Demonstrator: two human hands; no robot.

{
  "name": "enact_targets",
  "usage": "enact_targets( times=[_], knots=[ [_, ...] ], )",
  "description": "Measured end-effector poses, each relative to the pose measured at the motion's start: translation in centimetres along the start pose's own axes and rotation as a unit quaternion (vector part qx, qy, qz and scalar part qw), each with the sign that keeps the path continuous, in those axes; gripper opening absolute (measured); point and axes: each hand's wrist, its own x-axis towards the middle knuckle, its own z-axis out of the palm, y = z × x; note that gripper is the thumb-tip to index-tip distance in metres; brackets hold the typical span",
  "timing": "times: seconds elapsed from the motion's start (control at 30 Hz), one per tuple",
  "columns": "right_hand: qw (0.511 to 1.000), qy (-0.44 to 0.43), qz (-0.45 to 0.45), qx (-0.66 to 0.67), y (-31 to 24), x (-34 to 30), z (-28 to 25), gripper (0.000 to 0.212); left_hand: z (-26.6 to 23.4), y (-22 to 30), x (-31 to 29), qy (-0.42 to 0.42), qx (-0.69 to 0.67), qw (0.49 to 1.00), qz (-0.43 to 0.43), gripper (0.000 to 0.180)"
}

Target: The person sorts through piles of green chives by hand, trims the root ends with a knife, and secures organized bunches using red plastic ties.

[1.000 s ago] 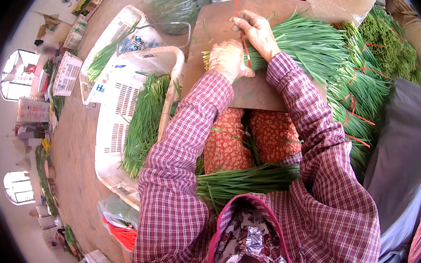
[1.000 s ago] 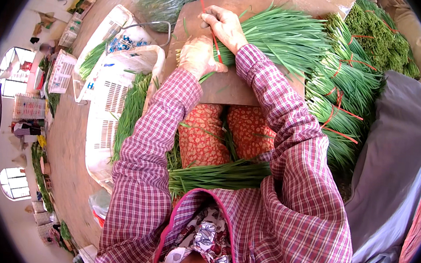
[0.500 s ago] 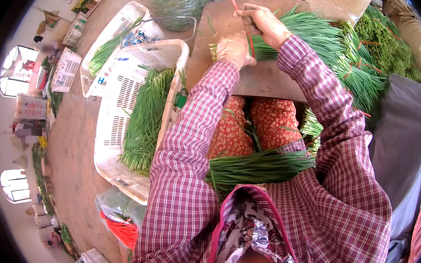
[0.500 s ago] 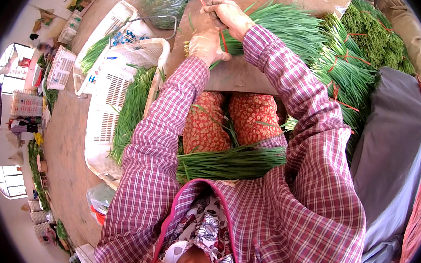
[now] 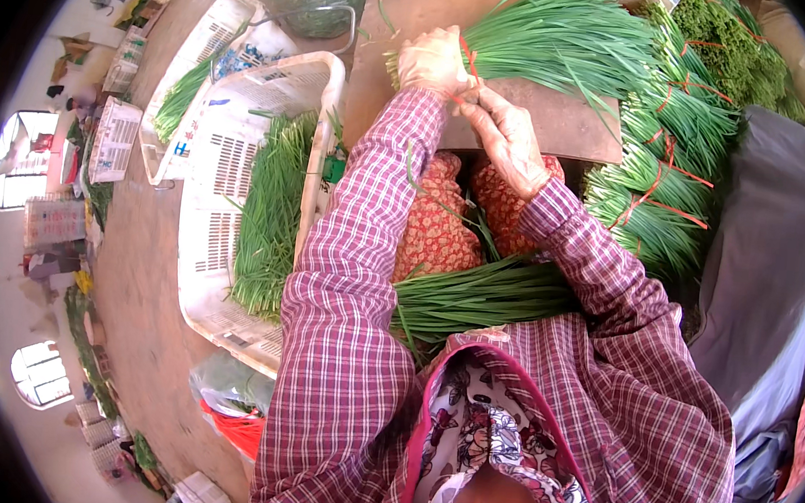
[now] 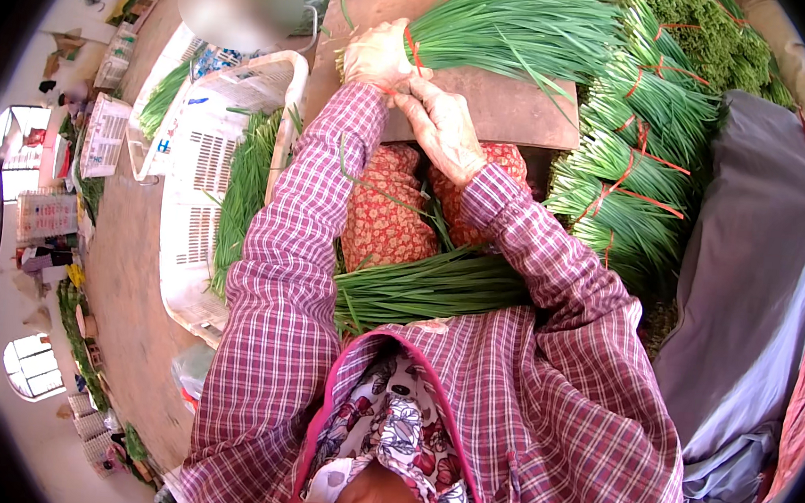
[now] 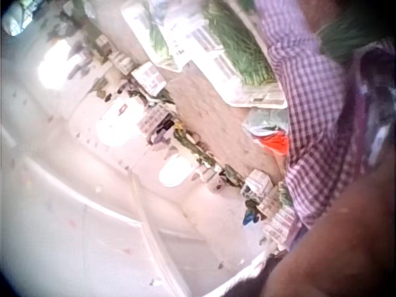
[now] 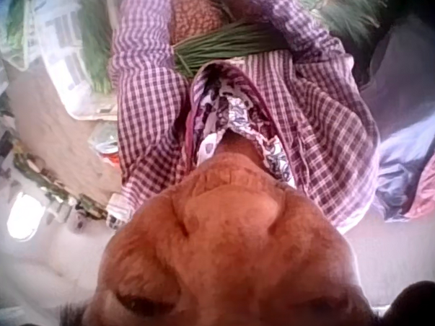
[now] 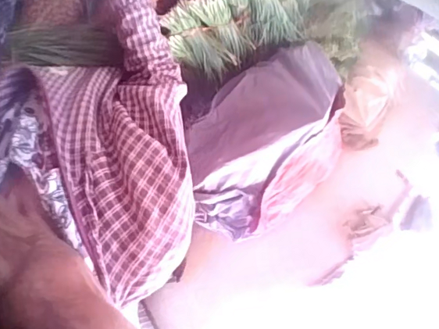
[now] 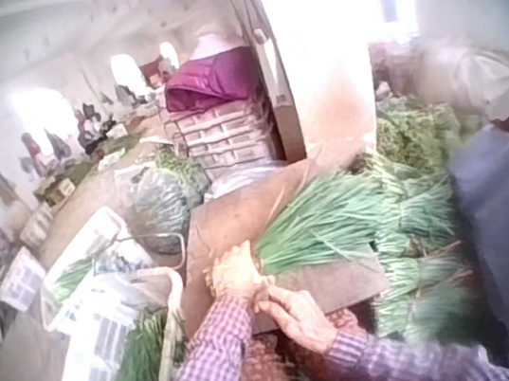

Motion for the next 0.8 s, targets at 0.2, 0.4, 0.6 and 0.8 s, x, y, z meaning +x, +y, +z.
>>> enact_targets(
  times=[0.2, 0.4, 0.6, 0.8],
  knots=[
    [0.997, 0.005, 0.069, 0.029, 1.7, -0.1, -3.8, 0.05, -2.7, -0.4, -1.1, 0.012, -0.028, 0.998, -0.05, 0.073],
    [0.982, 0.048, 0.055, 0.172, -1.6, 4.4, -0.6, 0.064, -8.2, 0.3, -3.9, 0.126, -0.12, 0.975, -0.136, 0.074],
    [0.954, -0.075, -0.003, 0.289, -7.5, 7.2, 3.1, 0.052, -11.5, -3.2, -11.3, 0.198, -0.179, 0.958, -0.104, 0.106],
    [0.948, -0.264, 0.041, 0.171, -12.0, 5.0, 5.2, 0.051, -18.6, -8.5, -19.0, 0.068, -0.741, 0.663, -0.076, 0.086]
  ],
)
